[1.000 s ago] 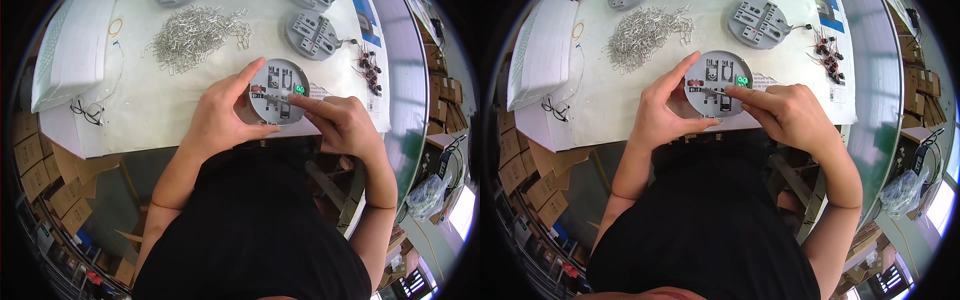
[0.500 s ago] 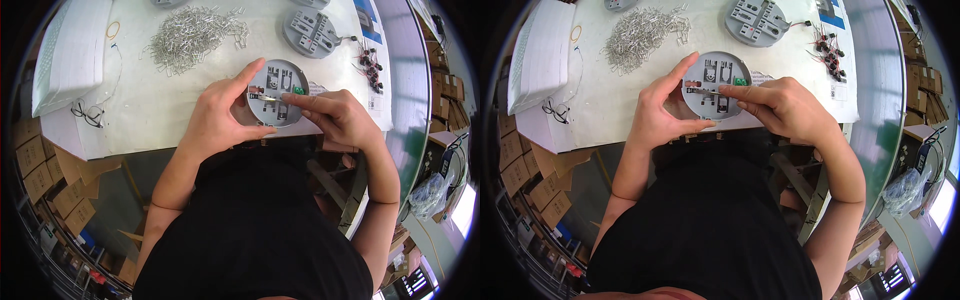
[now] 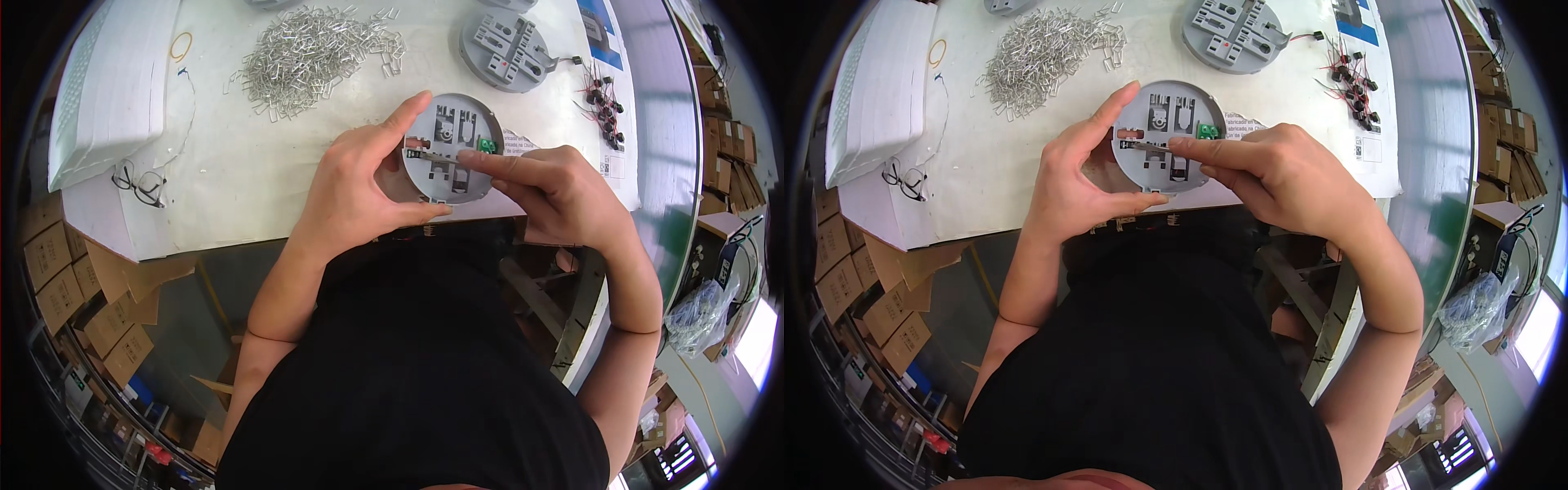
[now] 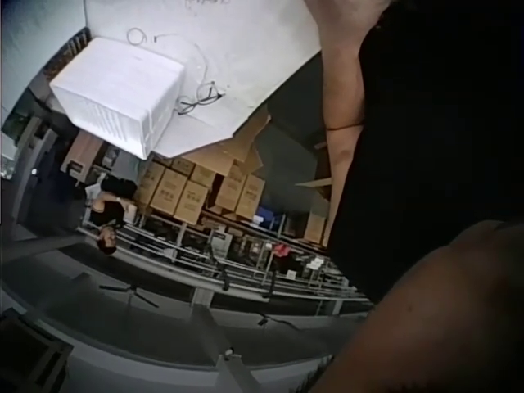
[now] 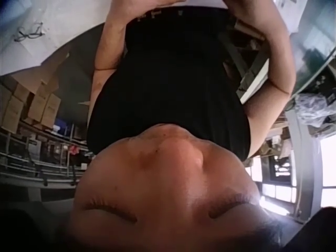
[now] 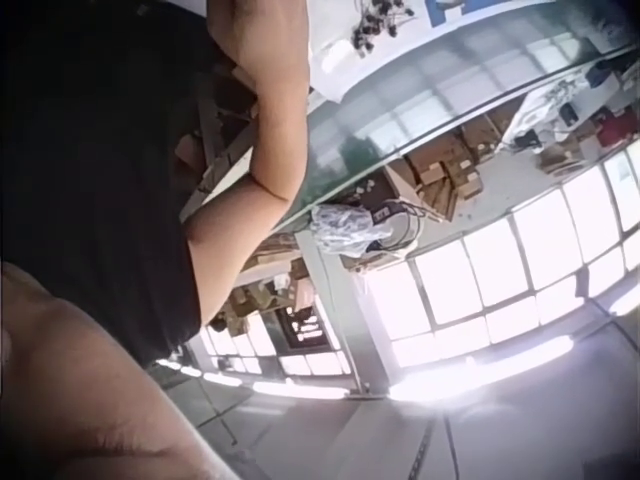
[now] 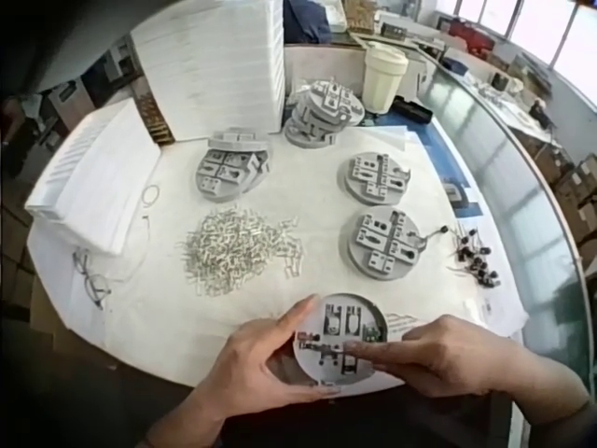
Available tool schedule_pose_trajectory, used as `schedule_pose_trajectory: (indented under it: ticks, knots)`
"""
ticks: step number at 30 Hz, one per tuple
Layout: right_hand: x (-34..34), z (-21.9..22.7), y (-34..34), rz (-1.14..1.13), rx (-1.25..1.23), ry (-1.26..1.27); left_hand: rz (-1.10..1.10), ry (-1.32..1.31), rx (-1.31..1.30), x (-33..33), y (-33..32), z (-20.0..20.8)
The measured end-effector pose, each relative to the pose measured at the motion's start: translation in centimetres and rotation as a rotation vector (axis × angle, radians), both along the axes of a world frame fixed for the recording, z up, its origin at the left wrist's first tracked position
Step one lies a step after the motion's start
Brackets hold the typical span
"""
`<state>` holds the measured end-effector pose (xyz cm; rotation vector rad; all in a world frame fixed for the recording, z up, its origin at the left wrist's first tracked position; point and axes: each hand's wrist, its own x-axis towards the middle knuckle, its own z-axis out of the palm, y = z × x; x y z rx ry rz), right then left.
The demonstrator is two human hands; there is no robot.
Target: Assemble small mechanical components into a circular plastic housing using a screwdriver.
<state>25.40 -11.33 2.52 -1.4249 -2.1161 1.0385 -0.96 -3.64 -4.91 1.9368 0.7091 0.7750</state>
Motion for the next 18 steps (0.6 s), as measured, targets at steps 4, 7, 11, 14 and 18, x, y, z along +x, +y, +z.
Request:
schedule_pose_trajectory:
  ticks: [4,7,11,14,18]
  knots:
    - [0.0,-0.3,-0.1,-0.017,0.004,0.038,-0.009,0.022,0.009,0.0,0.1,0.0]
    - [0.0,-0.5,-0.1,-0.016,0.012,0.045,-0.008,0.002,0.012,0.0,0.0,-0.2]
    - [0.0,-0.5,-0.1,-0.017,0.024,0.058,-0.007,0.022,0.005,0.0,0.0,0.0]
    - [-0.7,0.6,0.1,-0.022,0.017,-0.022,-0.01,0.006,0.031,0.1,0.0,-0.1]
    - [-2.6,2.7,-0.3,-0.068,0.067,-0.282,-0.01,0.023,0.098,0.4,0.1,0.1]
